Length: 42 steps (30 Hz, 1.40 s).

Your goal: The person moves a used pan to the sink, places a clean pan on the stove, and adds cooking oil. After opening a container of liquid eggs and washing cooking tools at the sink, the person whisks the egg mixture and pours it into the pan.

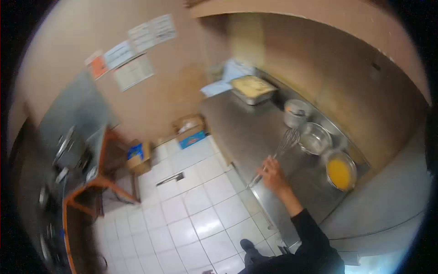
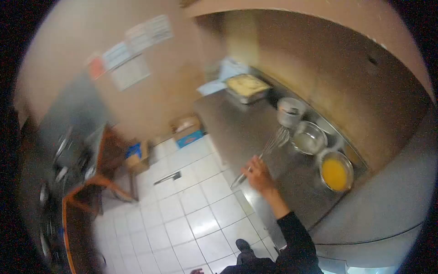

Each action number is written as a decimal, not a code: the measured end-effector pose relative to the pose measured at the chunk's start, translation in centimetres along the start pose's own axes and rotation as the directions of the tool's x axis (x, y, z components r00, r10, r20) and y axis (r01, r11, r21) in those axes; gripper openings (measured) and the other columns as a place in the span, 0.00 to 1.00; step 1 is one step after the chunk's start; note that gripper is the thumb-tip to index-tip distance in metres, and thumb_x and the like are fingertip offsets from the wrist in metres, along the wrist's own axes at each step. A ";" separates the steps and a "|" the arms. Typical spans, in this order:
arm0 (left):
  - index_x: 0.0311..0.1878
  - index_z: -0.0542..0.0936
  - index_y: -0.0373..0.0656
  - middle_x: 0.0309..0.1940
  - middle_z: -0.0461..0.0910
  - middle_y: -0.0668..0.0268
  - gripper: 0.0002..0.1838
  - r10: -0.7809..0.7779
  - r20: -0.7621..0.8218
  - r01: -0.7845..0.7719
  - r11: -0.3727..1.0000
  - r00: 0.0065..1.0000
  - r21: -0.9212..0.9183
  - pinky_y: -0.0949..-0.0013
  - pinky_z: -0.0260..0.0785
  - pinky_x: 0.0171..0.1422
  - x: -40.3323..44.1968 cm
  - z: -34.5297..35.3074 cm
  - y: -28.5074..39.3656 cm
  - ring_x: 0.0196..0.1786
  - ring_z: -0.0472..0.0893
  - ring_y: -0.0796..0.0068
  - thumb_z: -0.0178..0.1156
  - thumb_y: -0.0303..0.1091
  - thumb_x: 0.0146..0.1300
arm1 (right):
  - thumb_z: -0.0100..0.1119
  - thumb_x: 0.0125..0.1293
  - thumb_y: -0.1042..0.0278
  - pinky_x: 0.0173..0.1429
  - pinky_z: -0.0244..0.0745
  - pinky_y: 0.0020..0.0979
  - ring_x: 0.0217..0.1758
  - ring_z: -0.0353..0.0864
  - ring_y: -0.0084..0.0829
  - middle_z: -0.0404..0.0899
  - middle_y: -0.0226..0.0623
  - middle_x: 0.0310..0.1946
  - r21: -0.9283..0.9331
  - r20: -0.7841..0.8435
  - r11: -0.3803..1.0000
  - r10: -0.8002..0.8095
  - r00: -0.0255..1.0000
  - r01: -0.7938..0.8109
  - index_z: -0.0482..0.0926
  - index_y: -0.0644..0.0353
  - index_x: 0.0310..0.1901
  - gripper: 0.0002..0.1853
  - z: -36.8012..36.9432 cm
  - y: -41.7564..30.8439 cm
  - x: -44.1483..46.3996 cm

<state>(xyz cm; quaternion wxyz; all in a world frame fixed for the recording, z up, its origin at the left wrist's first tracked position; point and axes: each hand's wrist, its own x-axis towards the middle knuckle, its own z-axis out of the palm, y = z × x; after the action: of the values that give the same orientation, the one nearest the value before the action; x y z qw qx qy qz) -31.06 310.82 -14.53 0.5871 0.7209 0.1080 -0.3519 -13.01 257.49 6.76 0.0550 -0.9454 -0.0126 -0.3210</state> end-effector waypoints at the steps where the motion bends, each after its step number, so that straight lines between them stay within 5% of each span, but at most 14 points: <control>1: 0.55 0.73 0.46 0.43 0.78 0.64 0.24 0.012 -0.041 -0.012 1.000 0.999 0.006 0.67 0.68 0.45 -1.5 0.5 0.1 0.43 0.77 0.73 0.47 0.52 0.64 | 0.51 0.53 0.76 0.63 0.63 0.44 0.57 0.68 0.47 0.75 0.44 0.46 0.113 0.062 0.991 -0.080 0.995 0.073 0.81 0.57 0.36 0.10 -0.8 -5.0 -0.3; 4: 0.60 0.68 0.41 0.50 0.75 0.56 0.27 -0.094 -0.080 0.065 0.950 0.992 -0.306 0.64 0.66 0.57 -7.7 0.1 -1.7 0.53 0.74 0.64 0.42 0.51 0.65 | 0.50 0.47 0.78 0.49 0.68 0.40 0.45 0.71 0.42 0.74 0.39 0.34 0.516 0.141 0.745 -0.561 0.816 0.423 0.78 0.57 0.34 0.12 -1.6 -19.2 -2.7; 9: 0.62 0.66 0.42 0.55 0.72 0.60 0.33 0.079 -0.305 -0.290 0.599 0.949 -0.746 0.63 0.60 0.63 -27.9 0.7 -7.9 0.58 0.71 0.69 0.38 0.59 0.66 | 0.50 0.43 0.77 0.40 0.67 0.39 0.34 0.71 0.41 0.69 0.38 0.23 0.874 -0.099 -0.058 -0.993 0.058 0.483 0.74 0.58 0.36 0.14 -4.0 -45.1 -17.6; 13: 0.60 0.67 0.41 0.53 0.73 0.60 0.33 0.092 -0.386 -0.396 0.186 0.918 -0.899 0.64 0.63 0.60 -43.8 2.6 -19.8 0.58 0.71 0.70 0.37 0.60 0.66 | 0.54 0.40 0.73 0.43 0.67 0.41 0.40 0.74 0.40 0.75 0.38 0.29 0.801 -0.235 -0.518 -0.733 -0.638 0.300 0.74 0.57 0.39 0.19 -16.3 -62.5 -35.7; 14: 0.60 0.67 0.41 0.53 0.73 0.60 0.33 0.058 -0.483 -0.486 0.118 0.874 -0.866 0.64 0.63 0.60 -47.0 3.2 -22.9 0.58 0.71 0.70 0.37 0.60 0.66 | 0.56 0.39 0.72 0.49 0.67 0.42 0.46 0.74 0.40 0.77 0.39 0.33 0.786 -0.318 -0.594 -0.628 -0.710 0.173 0.75 0.57 0.42 0.22 -20.0 -65.4 -39.8; 15: 0.58 0.69 0.42 0.49 0.74 0.61 0.30 0.020 -0.536 -0.536 0.049 0.844 -0.843 0.65 0.66 0.57 -50.0 3.7 -26.0 0.55 0.73 0.70 0.41 0.57 0.66 | 0.57 0.40 0.71 0.56 0.65 0.42 0.53 0.72 0.40 0.76 0.41 0.42 0.557 -0.692 -0.829 -0.435 -0.577 -0.043 0.74 0.57 0.46 0.25 -23.4 -68.3 -43.8; 17: 0.55 0.70 0.42 0.45 0.76 0.62 0.26 -0.053 -0.637 -0.639 -0.066 0.769 -0.766 0.66 0.69 0.53 -56.3 5.2 -31.1 0.53 0.74 0.70 0.44 0.55 0.66 | 0.57 0.43 0.72 0.63 0.62 0.41 0.59 0.67 0.42 0.73 0.42 0.49 0.452 -0.240 -0.892 -0.139 -0.961 0.016 0.74 0.57 0.50 0.26 -29.9 -73.1 -51.4; 20: 0.50 0.71 0.42 0.32 0.74 0.68 0.18 -0.398 -0.791 -0.885 -0.168 0.464 -0.434 0.70 0.70 0.39 -65.0 8.4 -37.8 0.32 0.74 0.72 0.55 0.42 0.62 | 0.56 0.48 0.75 0.65 0.60 0.42 0.61 0.64 0.44 0.68 0.42 0.54 0.312 -0.561 -0.913 0.045 -0.826 -0.262 0.70 0.54 0.56 0.28 -32.1 -78.5 -63.9; 21: 0.50 0.71 0.42 0.32 0.74 0.68 0.18 -0.442 -0.794 -0.909 -0.183 0.417 -0.375 0.70 0.70 0.39 -67.5 9.2 -41.3 0.32 0.74 0.72 0.55 0.42 0.62 | 0.56 0.48 0.75 0.65 0.60 0.42 0.61 0.64 0.44 0.68 0.42 0.54 0.270 -0.566 -0.908 0.121 -0.816 -0.321 0.70 0.54 0.56 0.28 -34.6 -80.7 -66.7; 23: 0.52 0.68 0.42 0.29 0.70 0.69 0.18 -0.500 -0.859 -0.973 -0.229 0.111 0.007 0.70 0.67 0.40 -73.7 11.2 -49.6 0.31 0.70 0.75 0.50 0.44 0.66 | 0.54 0.47 0.78 0.64 0.61 0.38 0.59 0.67 0.41 0.68 0.43 0.53 0.150 -0.790 -0.874 0.175 -0.587 -0.462 0.65 0.51 0.60 0.33 -40.7 -85.7 -72.8; 27: 0.50 0.68 0.44 0.20 0.64 0.74 0.19 -0.674 -0.722 -0.946 -0.105 -0.160 0.308 0.80 0.59 0.23 -89.1 15.3 -59.8 0.20 0.63 0.84 0.45 0.50 0.67 | 0.52 0.48 0.80 0.62 0.62 0.40 0.58 0.67 0.43 0.67 0.44 0.53 0.342 -0.774 -0.757 0.109 -0.624 -0.557 0.66 0.46 0.60 0.33 -49.8 -96.8 -85.3; 29: 0.47 0.69 0.47 0.19 0.63 0.73 0.20 -0.747 -0.596 -0.905 0.018 -0.295 0.425 0.83 0.51 0.17 -96.4 16.5 -63.7 0.16 0.59 0.87 0.44 0.54 0.67 | 0.52 0.47 0.79 0.51 0.68 0.41 0.51 0.71 0.43 0.70 0.43 0.46 0.317 -0.813 -0.751 0.100 -0.574 -0.579 0.72 0.54 0.51 0.25 -54.1 -102.5 -91.6; 34: 0.38 0.66 0.51 0.18 0.66 0.69 0.18 -0.860 -0.263 -0.832 0.275 -0.437 0.482 0.81 0.50 0.14 -111.8 18.6 -69.4 0.13 0.60 0.85 0.45 0.57 0.65 | 0.52 0.49 0.79 0.48 0.69 0.42 0.45 0.72 0.44 0.69 0.42 0.39 0.367 -0.793 -0.655 0.150 -0.591 -0.660 0.73 0.57 0.45 0.18 -65.8 -113.3 -107.0; 42: 0.40 0.71 0.42 0.17 0.67 0.68 0.24 -0.943 0.043 -0.770 0.295 -0.330 0.566 0.76 0.55 0.16 -127.6 22.3 -92.3 0.15 0.64 0.78 0.45 0.58 0.65 | 0.52 0.57 0.74 0.49 0.70 0.38 0.46 0.72 0.41 0.73 0.38 0.37 0.368 -0.717 -0.549 0.346 -0.605 -0.750 0.75 0.56 0.43 0.11 -80.0 -124.6 -133.9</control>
<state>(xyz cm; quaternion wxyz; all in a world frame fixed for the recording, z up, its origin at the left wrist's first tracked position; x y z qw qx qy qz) -185.12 349.58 -6.09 -0.2806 0.1571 -0.4658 -0.8244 -175.08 373.91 0.26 0.0079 -0.2303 0.8931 -0.3864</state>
